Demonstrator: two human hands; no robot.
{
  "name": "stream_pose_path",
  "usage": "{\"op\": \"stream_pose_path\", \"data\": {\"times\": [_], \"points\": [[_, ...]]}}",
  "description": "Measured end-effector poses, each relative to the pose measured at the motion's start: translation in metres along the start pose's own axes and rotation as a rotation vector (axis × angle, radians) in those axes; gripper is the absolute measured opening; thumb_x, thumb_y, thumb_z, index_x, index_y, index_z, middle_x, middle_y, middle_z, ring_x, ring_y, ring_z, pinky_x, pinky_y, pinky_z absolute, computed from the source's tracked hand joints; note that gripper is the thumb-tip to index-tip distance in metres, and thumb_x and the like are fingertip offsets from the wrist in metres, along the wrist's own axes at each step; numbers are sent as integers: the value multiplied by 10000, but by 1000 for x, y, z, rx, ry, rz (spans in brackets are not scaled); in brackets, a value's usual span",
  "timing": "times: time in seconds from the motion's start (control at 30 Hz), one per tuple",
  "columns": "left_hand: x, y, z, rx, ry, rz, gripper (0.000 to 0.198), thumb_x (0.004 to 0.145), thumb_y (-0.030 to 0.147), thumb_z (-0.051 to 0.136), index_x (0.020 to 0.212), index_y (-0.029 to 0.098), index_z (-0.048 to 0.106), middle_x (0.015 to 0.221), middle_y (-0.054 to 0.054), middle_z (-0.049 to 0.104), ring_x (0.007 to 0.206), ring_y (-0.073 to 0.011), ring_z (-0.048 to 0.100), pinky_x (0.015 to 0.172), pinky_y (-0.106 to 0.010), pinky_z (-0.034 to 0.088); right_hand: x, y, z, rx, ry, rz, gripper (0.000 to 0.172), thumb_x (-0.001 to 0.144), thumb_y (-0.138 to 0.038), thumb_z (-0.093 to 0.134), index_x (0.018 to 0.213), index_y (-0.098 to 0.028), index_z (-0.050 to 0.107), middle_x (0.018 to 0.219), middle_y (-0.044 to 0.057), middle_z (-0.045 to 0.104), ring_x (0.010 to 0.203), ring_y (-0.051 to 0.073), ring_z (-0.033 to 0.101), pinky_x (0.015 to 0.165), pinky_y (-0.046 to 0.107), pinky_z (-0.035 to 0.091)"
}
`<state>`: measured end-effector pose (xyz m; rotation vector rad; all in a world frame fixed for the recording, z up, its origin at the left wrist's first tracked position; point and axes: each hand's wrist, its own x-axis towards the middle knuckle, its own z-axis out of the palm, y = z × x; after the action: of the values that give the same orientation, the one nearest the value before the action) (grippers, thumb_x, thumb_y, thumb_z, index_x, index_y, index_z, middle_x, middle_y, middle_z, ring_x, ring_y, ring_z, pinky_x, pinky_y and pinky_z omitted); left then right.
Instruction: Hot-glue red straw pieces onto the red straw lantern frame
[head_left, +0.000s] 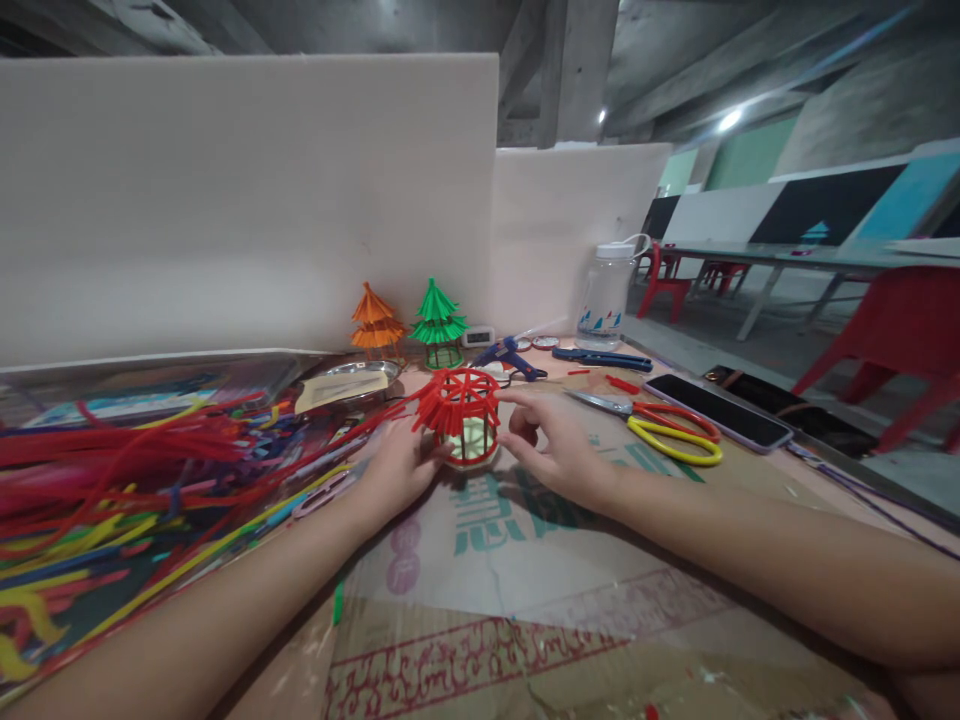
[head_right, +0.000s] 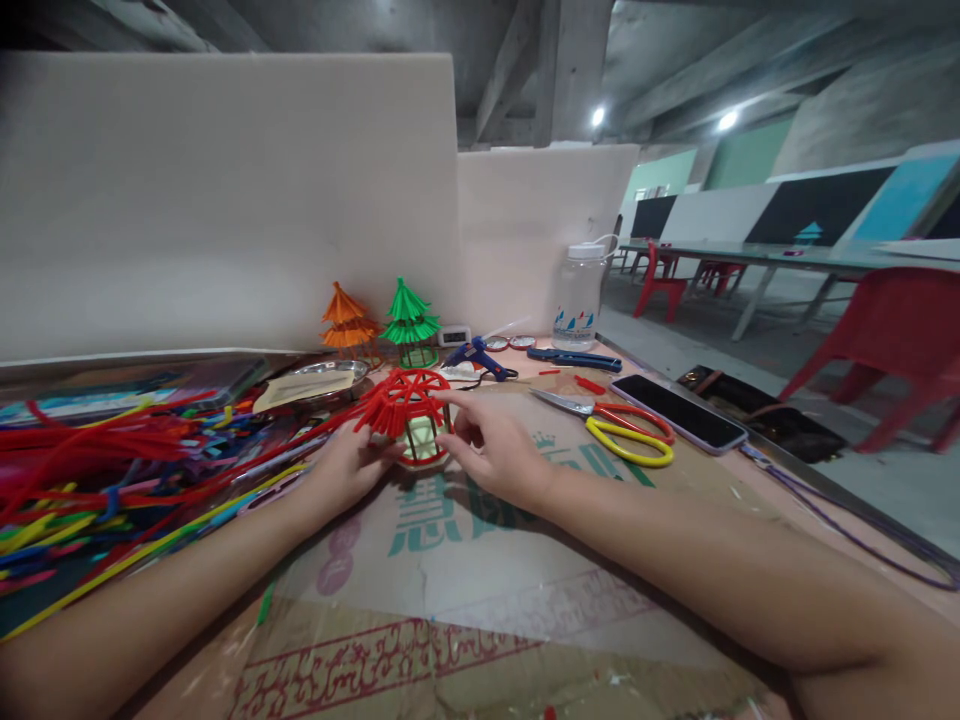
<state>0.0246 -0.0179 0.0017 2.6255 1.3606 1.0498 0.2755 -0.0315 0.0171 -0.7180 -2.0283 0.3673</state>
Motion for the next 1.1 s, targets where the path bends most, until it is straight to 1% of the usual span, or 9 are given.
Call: {"op": "stream_pose_path", "data": {"times": [0.1,0.2,0.33,0.5,0.6,0.73,0.87,0.97,1.1], "points": [[1,0,0,-8,15,-8,218,895,273,634,1100,214,682,999,-81,755,975,-290,705,901,-406,564,2,2,0,75,51,62,331,974,-306,559,1280,-208,482,733,-41,530,654,152,512,621,280,419],[3,3,-1,-25,26,-8,246,884,296,652,1114,210,673,1013,-87,756,964,-297,709,880,-409,570,5,6,-1,108,128,159,166,990,-352,527,1097,-226,509,759,-28,536,678,154,518,610,278,410],[3,7,-1,-87,26,-3,260,874,271,633,1122,207,676,1030,-75,761,965,-283,713,901,-396,573,10,17,-3,110,182,233,188,994,-403,496,943,-223,510,746,-33,500,648,144,473,600,282,396],[3,-12,-3,-73,48,-42,444,768,164,561,1199,184,666,1207,-94,727,1129,-290,670,1032,-442,528,13,33,-5,32,165,264,211,995,-413,477,954,-212,523,740,-34,506,657,147,487,619,283,402],[6,-30,-13,27,94,-134,305,813,196,509,1044,178,706,1079,-97,753,1039,-285,685,970,-455,546,14,42,-7,-33,135,257,192,984,-391,480,972,-207,534,811,-6,574,720,160,543,668,293,433],[11,-41,-26,30,6,-220,297,838,256,511,1019,188,736,1060,-87,770,995,-283,704,940,-437,552,16,52,-11,-84,109,272,156,961,-353,513,980,-203,551,833,8,615,737,171,563,684,303,428],[7,-38,-18,-22,-37,-149,357,765,195,541,1073,171,721,1111,-94,753,1061,-288,675,995,-450,531,19,61,-17,-152,99,299,142,937,-321,525,996,-202,573,867,22,645,741,180,569,694,313,430],[2,-30,-5,-178,-49,-84,442,726,160,584,1156,171,685,1217,-101,724,1150,-283,654,1056,-431,510,22,71,-22,-205,81,324,137,912,-302,540,990,-200,588,866,31,654,742,190,574,689,321,437],[-1,-13,1,-340,-53,-140,382,829,276,629,1202,197,656,1257,-91,717,1179,-288,666,1055,-427,523,28,83,-28,-262,26,360,152,882,-273,578,1009,-195,608,878,43,669,774,208,604,715,340,482]]}}
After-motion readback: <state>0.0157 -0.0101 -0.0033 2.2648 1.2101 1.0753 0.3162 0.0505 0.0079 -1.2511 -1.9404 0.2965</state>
